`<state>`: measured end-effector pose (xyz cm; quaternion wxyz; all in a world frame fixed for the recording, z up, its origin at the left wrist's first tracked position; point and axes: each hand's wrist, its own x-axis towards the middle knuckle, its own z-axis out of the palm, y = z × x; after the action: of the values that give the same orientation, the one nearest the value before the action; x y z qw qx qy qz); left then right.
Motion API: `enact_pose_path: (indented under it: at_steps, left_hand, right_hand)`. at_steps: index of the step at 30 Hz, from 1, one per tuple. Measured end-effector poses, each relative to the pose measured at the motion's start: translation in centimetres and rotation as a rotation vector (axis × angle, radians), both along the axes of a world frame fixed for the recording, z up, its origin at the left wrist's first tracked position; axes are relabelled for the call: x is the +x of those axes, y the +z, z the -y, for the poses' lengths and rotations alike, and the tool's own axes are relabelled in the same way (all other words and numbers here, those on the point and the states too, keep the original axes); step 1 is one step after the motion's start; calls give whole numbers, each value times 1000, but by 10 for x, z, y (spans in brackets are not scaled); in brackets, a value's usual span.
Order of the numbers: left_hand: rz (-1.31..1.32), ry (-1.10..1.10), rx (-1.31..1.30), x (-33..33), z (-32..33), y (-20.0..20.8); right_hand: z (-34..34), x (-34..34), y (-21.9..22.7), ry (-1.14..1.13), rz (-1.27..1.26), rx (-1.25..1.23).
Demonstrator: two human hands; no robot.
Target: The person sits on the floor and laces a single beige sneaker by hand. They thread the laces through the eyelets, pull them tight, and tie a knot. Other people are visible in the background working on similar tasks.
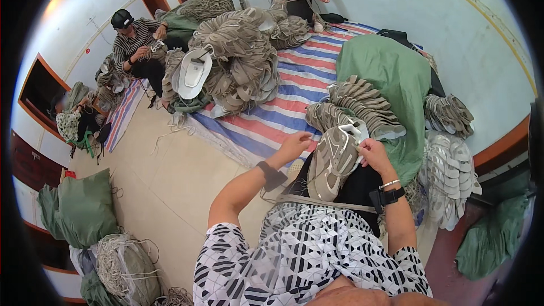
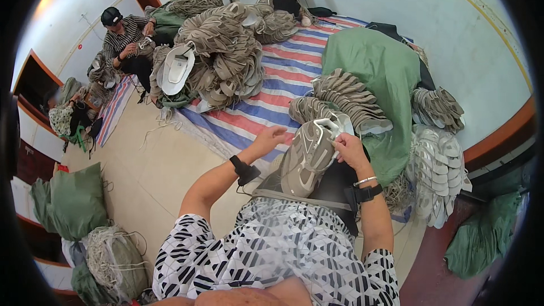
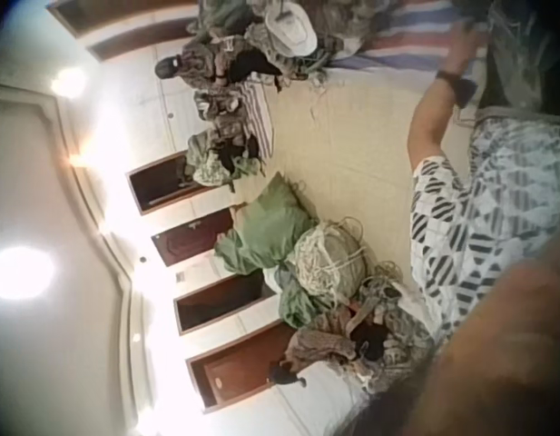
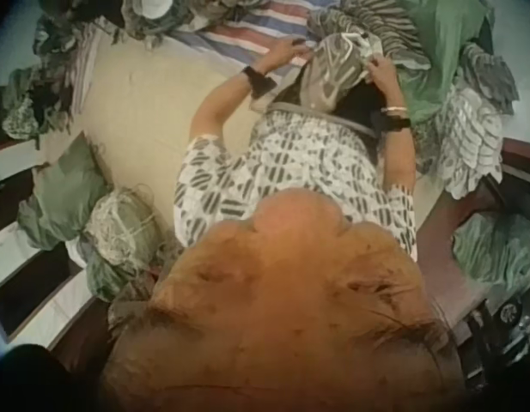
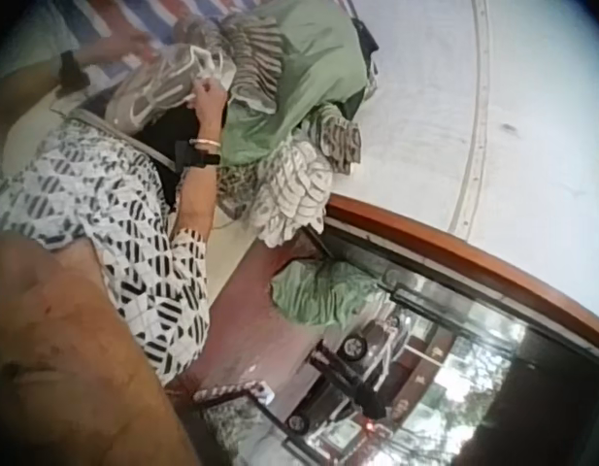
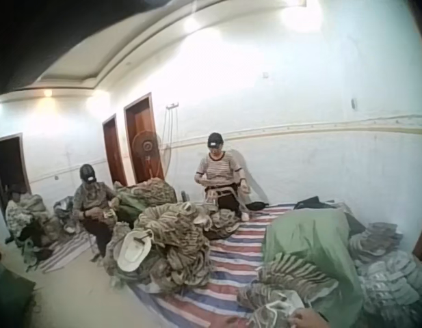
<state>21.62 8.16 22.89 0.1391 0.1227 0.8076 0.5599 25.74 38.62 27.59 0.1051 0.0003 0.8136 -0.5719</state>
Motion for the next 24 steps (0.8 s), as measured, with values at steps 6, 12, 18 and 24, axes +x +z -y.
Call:
enact_pose_path:
  at_steps: [6, 12, 18, 24]
  left_hand:
    - [-316, -91, 249, 41, -25, 142]
    - [-980, -383, 307, 99, -5, 300]
    - [-1303, -612, 604, 148, 6, 374]
    - [-1528, -642, 1081, 160, -13, 351]
  right_hand:
    - [6, 1, 6, -15, 0, 61]
    - [6, -1, -1, -55, 5, -51]
    - [6, -3, -3, -26, -10, -55]
    - [2, 6, 2, -93, -14, -48]
